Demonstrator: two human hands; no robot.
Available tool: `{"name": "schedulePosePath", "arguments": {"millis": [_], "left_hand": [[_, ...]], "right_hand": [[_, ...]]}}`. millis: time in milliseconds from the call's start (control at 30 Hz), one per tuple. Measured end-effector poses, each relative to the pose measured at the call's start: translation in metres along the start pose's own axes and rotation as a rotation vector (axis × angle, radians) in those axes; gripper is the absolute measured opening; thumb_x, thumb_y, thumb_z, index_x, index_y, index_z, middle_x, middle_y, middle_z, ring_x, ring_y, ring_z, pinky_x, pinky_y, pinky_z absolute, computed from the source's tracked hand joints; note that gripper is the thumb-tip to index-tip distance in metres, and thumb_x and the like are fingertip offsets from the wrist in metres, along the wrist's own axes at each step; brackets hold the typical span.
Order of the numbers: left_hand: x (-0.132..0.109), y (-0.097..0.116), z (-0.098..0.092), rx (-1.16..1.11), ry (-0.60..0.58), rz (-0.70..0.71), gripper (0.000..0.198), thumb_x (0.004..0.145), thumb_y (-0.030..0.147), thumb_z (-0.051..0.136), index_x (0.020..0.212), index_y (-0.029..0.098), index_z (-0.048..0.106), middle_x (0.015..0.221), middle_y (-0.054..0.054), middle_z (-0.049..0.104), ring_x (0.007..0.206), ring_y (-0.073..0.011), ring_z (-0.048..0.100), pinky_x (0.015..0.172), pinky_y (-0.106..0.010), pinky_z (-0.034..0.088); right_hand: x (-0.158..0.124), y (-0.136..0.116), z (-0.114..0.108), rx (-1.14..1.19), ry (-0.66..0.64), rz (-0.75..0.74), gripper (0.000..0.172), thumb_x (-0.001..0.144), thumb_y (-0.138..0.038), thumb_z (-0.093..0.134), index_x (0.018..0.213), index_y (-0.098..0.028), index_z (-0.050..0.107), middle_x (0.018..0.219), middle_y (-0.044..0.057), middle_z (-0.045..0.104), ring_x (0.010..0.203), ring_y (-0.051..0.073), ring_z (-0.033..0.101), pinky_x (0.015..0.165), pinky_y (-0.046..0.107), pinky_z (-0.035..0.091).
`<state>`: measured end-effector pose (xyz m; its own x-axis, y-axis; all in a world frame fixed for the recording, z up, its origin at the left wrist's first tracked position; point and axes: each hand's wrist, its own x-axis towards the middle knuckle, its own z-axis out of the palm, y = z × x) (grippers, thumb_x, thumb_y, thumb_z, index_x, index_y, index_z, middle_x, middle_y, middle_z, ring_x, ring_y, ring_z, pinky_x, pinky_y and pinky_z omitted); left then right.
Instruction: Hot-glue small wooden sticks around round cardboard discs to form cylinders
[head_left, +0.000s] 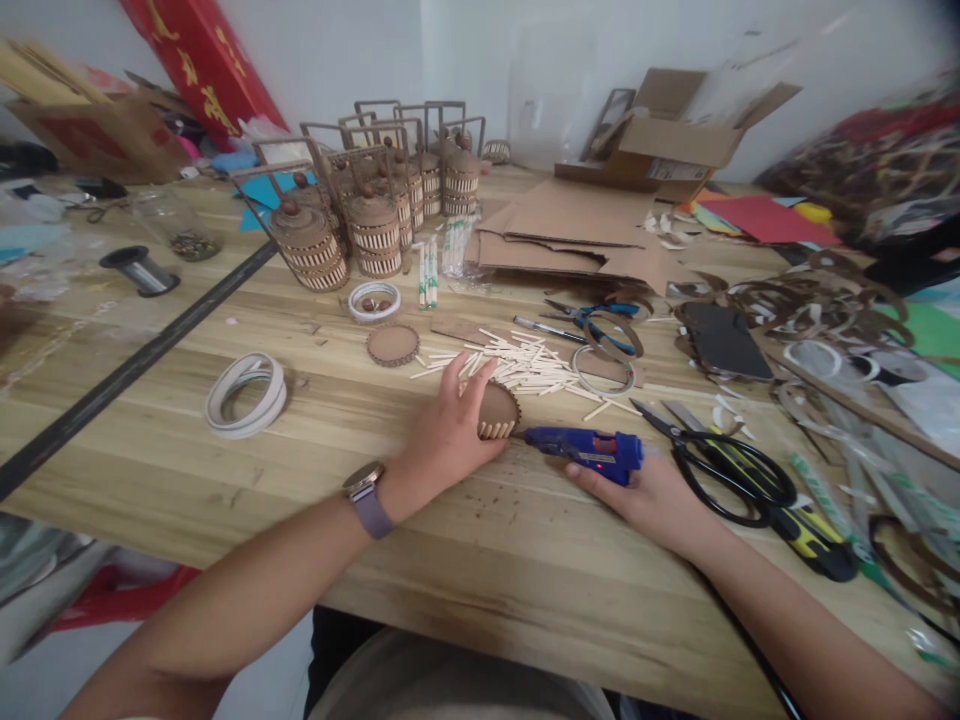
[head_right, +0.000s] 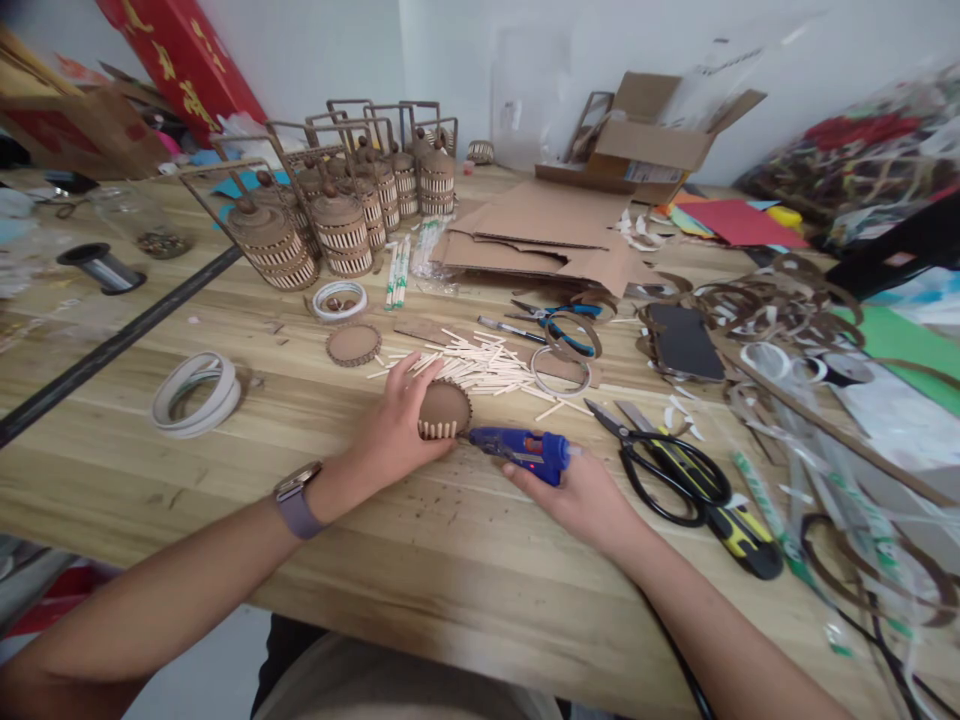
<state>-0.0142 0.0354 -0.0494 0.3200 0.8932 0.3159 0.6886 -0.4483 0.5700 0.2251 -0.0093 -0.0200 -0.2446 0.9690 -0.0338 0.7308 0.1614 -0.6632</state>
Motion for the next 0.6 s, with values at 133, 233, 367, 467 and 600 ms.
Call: {"name": "schedulePosePath", "arguments": {"millis": [133, 233, 367, 467, 600], "left_hand": [[0.000, 0.000, 0.000, -0.003, -0.005, -0.003, 0.097, 0.067, 0.020, 0.083, 0.147, 0.028, 0.027, 0.155, -0.016, 0.024, 0.138, -0.0386, 0.041, 0.104, -0.052, 0.049], [0.000, 0.001, -0.001, 0.008, -0.013, -0.009, 0.097, 0.067, 0.020, 0.084, 0.146, 0.026, 0.028, 0.154, -0.017, 0.025, 0.139, -0.0388, 0.040, 0.104, -0.052, 0.049], [0.001, 0.002, -0.002, 0.017, -0.025, -0.022, 0.097, 0.066, 0.020, 0.085, 0.146, 0.026, 0.029, 0.155, -0.017, 0.024, 0.137, -0.0397, 0.042, 0.101, -0.053, 0.051], [0.001, 0.002, -0.002, 0.018, -0.020, -0.015, 0.099, 0.066, 0.021, 0.086, 0.146, 0.026, 0.028, 0.154, -0.018, 0.025, 0.137, -0.0402, 0.042, 0.102, -0.054, 0.050], [0.001, 0.001, 0.000, 0.023, -0.011, 0.000, 0.100, 0.065, 0.021, 0.087, 0.145, 0.025, 0.028, 0.153, -0.018, 0.026, 0.141, -0.0415, 0.035, 0.105, -0.056, 0.048]], "right_hand": [[0.000, 0.000, 0.001, 0.005, -0.012, 0.004, 0.034, 0.084, -0.044, 0.058, 0.100, -0.021, 0.077, 0.101, 0.008, 0.080, 0.093, 0.031, 0.074, 0.081, 0.042, 0.061], [0.000, 0.001, 0.002, 0.018, -0.002, 0.036, 0.035, 0.082, -0.048, 0.059, 0.096, -0.021, 0.077, 0.095, 0.009, 0.080, 0.087, 0.031, 0.074, 0.077, 0.043, 0.060], [0.002, 0.006, -0.001, 0.151, 0.101, 0.140, 0.040, 0.078, -0.058, 0.064, 0.089, -0.021, 0.074, 0.082, 0.008, 0.076, 0.076, 0.028, 0.070, 0.068, 0.039, 0.058], [0.000, 0.009, -0.011, 0.355, -0.006, 0.294, 0.048, 0.073, -0.066, 0.067, 0.075, -0.018, 0.069, 0.065, 0.006, 0.068, 0.057, 0.020, 0.061, 0.052, 0.031, 0.051], [-0.004, 0.003, -0.026, 0.667, -0.452, 0.411, 0.051, 0.069, -0.061, 0.076, 0.086, -0.013, 0.072, 0.080, 0.009, 0.071, 0.064, 0.016, 0.062, 0.058, 0.027, 0.053]]}}
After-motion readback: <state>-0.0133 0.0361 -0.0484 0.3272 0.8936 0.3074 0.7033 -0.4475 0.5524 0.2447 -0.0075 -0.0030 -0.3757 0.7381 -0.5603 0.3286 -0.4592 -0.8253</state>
